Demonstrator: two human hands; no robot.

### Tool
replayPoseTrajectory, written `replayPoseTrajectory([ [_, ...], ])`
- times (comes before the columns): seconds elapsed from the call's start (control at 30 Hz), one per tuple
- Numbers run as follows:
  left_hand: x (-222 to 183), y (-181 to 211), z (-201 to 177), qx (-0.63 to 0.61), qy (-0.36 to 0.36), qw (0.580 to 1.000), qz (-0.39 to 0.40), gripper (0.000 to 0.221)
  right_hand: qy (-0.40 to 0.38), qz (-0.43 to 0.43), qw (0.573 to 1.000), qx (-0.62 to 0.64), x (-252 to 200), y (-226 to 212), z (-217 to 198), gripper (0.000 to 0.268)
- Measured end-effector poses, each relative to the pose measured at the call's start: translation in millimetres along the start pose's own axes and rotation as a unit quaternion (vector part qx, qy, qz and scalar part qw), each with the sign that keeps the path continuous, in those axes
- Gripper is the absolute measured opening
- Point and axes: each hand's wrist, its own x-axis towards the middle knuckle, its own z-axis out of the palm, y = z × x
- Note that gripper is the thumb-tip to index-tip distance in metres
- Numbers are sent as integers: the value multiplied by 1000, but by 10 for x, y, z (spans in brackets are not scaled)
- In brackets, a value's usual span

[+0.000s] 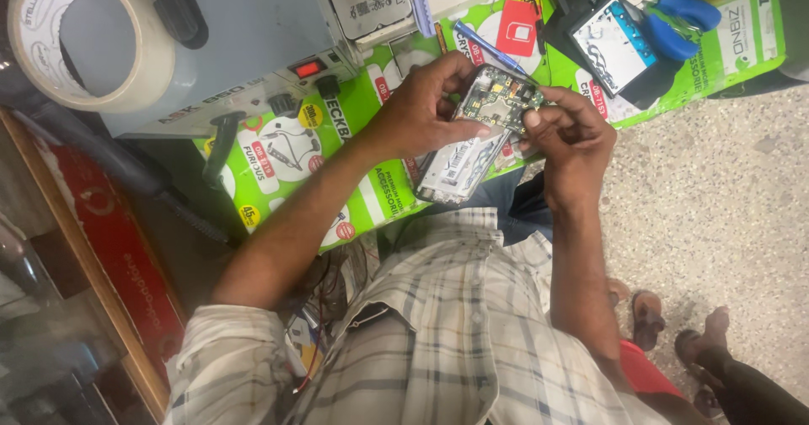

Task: The person is repairing a mobile phone by manipulating its internal components. They use a small tool to adjust a ribbon cable and connect it to the motherboard, then reassemble the phone casing.

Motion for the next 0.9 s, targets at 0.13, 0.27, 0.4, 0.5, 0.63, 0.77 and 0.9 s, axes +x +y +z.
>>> replayPoseTrajectory([
  [0.13, -14, -12, 4, 16, 0, 1000, 19, 49, 21, -3, 1000, 0, 4, -18, 34, 26],
  [0.27, -36, -76, 43, 49, 1, 998, 34, 53, 42, 5, 999, 17, -20, 27, 23, 23],
  [0.4, 7, -27, 21, 65, 13, 996, 59, 55, 48, 27, 998, 8, 15, -9, 26, 24],
  [0.5, -32, -15, 41, 43, 12, 999, 2, 53, 43, -16, 999, 0, 35, 46, 56, 21],
  [0.63, -17, -43, 44, 30, 13, 998, 45, 49, 63, -20, 998, -10, -28, 82, 86, 21],
  [0.77, -17, -21, 59, 38, 19, 998, 41, 56, 79, -25, 997, -8, -26, 80, 107, 22],
  [0.9, -79, 86, 46, 6, 1, 999, 45, 68, 81, -33, 996, -32, -29, 107, 144, 24],
])
